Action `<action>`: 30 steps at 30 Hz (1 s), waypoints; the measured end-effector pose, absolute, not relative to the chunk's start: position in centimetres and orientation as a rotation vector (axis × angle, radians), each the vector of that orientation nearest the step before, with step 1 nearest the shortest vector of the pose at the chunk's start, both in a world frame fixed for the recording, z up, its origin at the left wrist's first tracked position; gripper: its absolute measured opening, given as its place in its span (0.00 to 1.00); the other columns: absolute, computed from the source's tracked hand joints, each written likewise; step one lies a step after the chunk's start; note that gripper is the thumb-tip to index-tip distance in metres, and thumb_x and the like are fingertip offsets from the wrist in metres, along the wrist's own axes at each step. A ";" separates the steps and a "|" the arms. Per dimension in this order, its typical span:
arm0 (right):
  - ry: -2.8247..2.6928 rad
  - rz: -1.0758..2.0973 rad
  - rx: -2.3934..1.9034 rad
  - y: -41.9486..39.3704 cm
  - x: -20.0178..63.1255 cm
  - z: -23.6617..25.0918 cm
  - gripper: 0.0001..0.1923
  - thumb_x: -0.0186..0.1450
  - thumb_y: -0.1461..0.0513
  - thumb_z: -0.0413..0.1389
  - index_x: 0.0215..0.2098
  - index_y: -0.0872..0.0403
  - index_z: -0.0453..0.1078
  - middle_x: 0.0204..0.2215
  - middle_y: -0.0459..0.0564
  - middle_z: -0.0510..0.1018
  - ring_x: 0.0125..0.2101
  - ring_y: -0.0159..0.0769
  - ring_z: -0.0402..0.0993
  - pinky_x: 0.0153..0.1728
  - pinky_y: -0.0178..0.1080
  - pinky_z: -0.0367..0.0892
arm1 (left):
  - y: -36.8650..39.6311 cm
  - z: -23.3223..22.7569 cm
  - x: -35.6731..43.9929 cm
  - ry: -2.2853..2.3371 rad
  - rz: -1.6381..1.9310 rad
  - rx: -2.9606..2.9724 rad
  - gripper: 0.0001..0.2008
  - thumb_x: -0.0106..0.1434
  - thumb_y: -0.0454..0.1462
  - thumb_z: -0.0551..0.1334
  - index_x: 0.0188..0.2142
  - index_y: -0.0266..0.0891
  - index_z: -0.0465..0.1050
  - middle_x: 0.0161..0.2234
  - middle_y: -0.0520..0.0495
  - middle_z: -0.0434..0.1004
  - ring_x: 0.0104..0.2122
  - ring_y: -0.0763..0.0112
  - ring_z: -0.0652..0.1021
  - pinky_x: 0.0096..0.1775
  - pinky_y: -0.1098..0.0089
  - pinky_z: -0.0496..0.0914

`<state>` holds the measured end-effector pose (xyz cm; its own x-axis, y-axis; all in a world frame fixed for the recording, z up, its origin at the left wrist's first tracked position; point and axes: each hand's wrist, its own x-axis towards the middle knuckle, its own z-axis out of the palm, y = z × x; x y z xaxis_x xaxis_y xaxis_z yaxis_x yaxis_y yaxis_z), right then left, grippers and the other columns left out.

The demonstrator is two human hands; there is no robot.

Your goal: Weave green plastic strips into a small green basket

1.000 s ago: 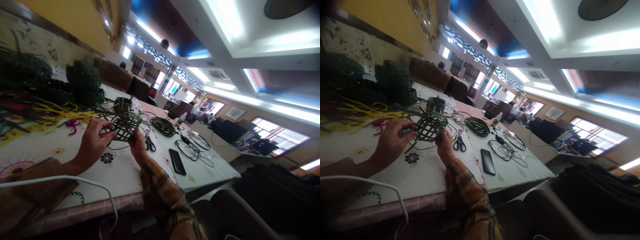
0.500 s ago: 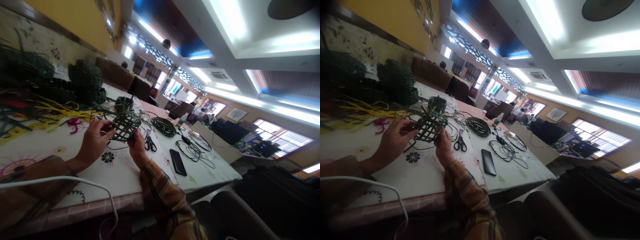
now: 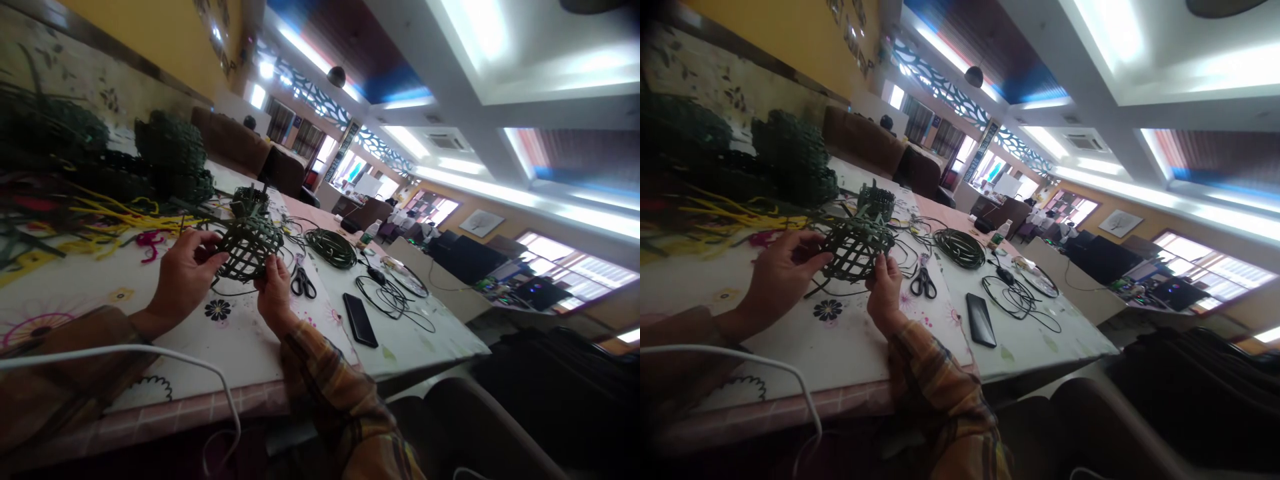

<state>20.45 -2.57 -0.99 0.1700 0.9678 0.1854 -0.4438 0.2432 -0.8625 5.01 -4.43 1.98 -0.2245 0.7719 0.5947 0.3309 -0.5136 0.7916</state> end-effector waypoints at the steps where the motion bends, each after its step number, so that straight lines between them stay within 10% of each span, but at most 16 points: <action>1: -0.868 1.142 -0.750 -2.6 20.3 -1.1 0.25 0.55 0.43 0.64 0.30 0.50 0.59 0.21 0.35 0.57 0.18 0.21 0.48 0.16 0.29 0.43 | -4.4 2.0 5.1 1.318 1.794 1.706 0.14 0.58 0.42 0.65 0.42 0.40 0.74 0.36 0.50 0.73 0.33 0.69 0.74 0.40 0.66 0.70; 13: -0.751 1.310 -0.790 -0.1 22.6 -0.6 0.22 0.59 0.44 0.62 0.30 0.51 0.62 0.19 0.35 0.61 0.17 0.21 0.52 0.16 0.29 0.45 | -5.3 2.3 5.0 1.041 1.864 1.820 0.13 0.70 0.43 0.57 0.50 0.40 0.71 0.48 0.45 0.72 0.40 0.69 0.78 0.42 0.66 0.77; 30: -0.884 1.214 -0.663 -1.7 21.4 -0.5 0.25 0.55 0.44 0.65 0.30 0.50 0.58 0.21 0.34 0.58 0.17 0.20 0.48 0.15 0.27 0.43 | -4.3 1.2 5.1 1.172 1.739 1.528 0.20 0.53 0.47 0.68 0.42 0.41 0.75 0.38 0.48 0.80 0.37 0.63 0.79 0.45 0.60 0.75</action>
